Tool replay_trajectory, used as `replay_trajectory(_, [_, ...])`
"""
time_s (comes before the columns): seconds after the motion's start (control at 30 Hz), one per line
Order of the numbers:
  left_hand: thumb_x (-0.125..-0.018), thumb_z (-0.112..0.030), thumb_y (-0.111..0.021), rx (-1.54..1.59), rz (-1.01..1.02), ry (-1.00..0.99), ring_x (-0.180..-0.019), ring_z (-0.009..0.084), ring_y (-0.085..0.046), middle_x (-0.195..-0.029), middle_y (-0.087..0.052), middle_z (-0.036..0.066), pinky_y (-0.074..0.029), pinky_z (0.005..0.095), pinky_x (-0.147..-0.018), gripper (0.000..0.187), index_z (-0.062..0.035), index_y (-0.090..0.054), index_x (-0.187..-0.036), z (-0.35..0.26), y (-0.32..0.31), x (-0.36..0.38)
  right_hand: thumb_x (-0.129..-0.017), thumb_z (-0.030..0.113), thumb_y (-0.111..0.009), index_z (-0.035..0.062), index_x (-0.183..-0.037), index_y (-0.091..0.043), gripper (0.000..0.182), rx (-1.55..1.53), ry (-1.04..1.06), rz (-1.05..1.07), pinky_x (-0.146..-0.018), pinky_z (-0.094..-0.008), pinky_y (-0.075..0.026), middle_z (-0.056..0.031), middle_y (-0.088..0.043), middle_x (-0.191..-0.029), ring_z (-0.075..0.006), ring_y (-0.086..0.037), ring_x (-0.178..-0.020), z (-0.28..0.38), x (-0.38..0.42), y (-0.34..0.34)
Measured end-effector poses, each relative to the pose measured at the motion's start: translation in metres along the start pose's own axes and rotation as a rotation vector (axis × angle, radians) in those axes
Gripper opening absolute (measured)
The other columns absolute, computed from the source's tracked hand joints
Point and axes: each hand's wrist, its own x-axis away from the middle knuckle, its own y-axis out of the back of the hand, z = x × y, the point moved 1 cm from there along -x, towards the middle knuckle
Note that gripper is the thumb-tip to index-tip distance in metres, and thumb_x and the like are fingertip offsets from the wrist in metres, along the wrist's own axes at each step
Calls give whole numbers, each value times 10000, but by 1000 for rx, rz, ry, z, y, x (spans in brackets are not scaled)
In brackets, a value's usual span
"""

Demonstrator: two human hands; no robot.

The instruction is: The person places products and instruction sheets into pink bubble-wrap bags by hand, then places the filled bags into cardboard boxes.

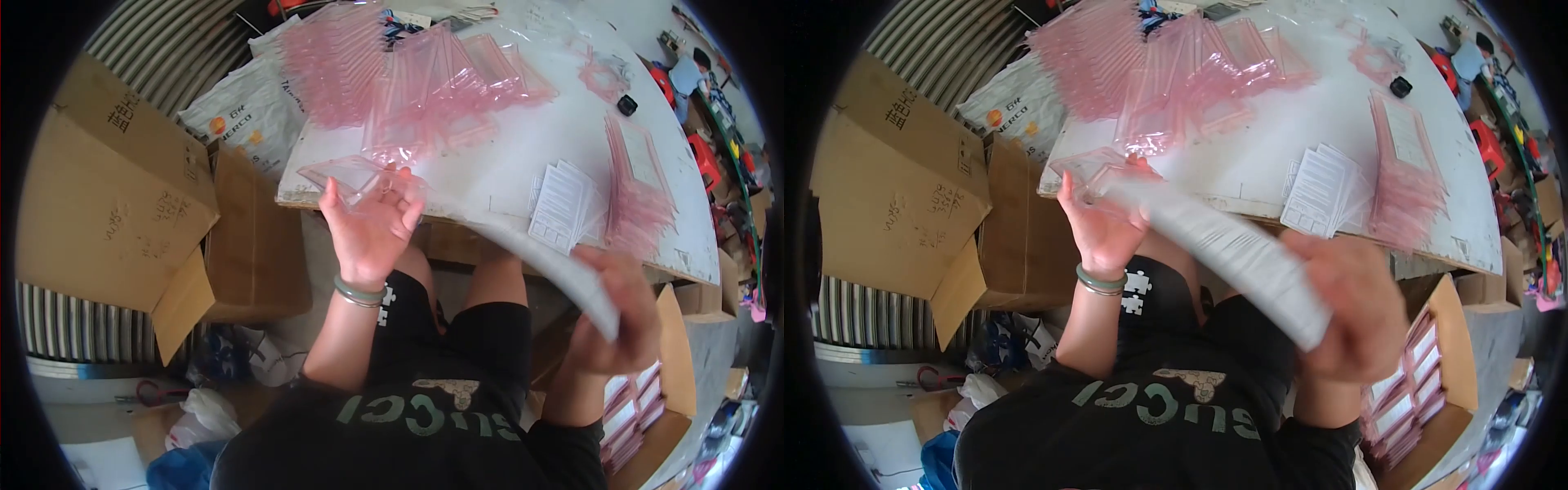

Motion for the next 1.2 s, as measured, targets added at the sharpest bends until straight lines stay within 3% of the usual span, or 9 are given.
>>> replay_trajectory(0.13, [-781,-667,-678,-85,51,21,-1182,337,-515,-1259,-516,182,-394,491,-1101,945,27,-411,-1363,2,-3,3,-792,9,-694,-4,-984,-659,196,106,153,252,-605,-334,-545,-173,-725,-898,-291,-724,-760,-4,-14,-29])
replay_trajectory(0.23, [-772,-703,-660,-181,76,1,-1218,326,-502,-1293,-507,194,-408,480,-1078,1017,22,-363,-1420,3,-10,9,-870,-32,-582,-65,-942,-629,93,172,233,277,-587,-352,-554,-262,-702,-844,-355,-709,-713,-5,-16,-34])
replay_trajectory(0.33, [-767,-721,-655,-215,100,-12,-1246,321,-493,-1330,-492,195,-410,476,-1070,1057,14,-328,-1453,1,-7,10,-773,-5,-692,-9,-948,-674,176,214,161,166,-559,-320,-538,-190,-721,-875,-301,-718,-714,1,-16,-30])
replay_trajectory(0.43, [-769,-717,-659,-164,114,-4,-1263,323,-485,-1353,-477,196,-405,479,-1080,1059,10,-317,-1459,-3,-4,8,-777,-5,-689,-18,-950,-673,175,185,137,155,-551,-315,-542,-193,-720,-864,-302,-719,-704,0,-19,-24])
replay_trajectory(0.83, [-788,-730,-623,-236,129,-2,-1283,356,-480,-1380,-468,212,-398,499,-1090,1036,10,-330,-1450,9,-16,12,-737,26,-739,-32,-925,-676,206,231,329,282,-571,-317,-555,-197,-685,-978,-307,-710,-778,-3,-11,-39])
replay_trajectory(0.93, [-815,-738,-576,-407,157,-37,-1288,380,-489,-1400,-475,209,-410,523,-1080,1007,0,-348,-1461,20,-22,16,-710,38,-760,-36,-901,-687,217,194,168,272,-583,-319,-545,-189,-671,-1044,-293,-685,-823,-6,-3,-66])
replay_trajectory(1.0, [-845,-743,-525,-520,160,-105,-1318,400,-472,-1430,-489,192,-392,545,-1099,988,-26,-340,-1499,23,-27,17,-691,37,-760,-30,-880,-699,210,293,279,224,-662,-366,-503,-164,-648,-1104,-276,-649,-872,-12,-1,-75])
replay_trajectory(1.03, [-870,-717,-515,-399,178,-125,-1336,408,-453,-1458,-471,168,-382,559,-1112,928,-66,-348,-1509,19,-18,15,-688,34,-758,-27,-881,-700,210,299,291,233,-683,-379,-489,-158,-643,-1108,-274,-645,-877,-8,-5,-71])
replay_trajectory(1.2, [-860,-707,-535,-496,267,-90,-1347,410,-441,-1505,-412,185,-362,585,-1124,946,-66,-324,-1523,21,-22,18,-660,39,-732,12,-826,-653,185,281,350,229,-731,-409,-455,-144,-621,-1109,-261,-637,-858,-15,-9,-73])
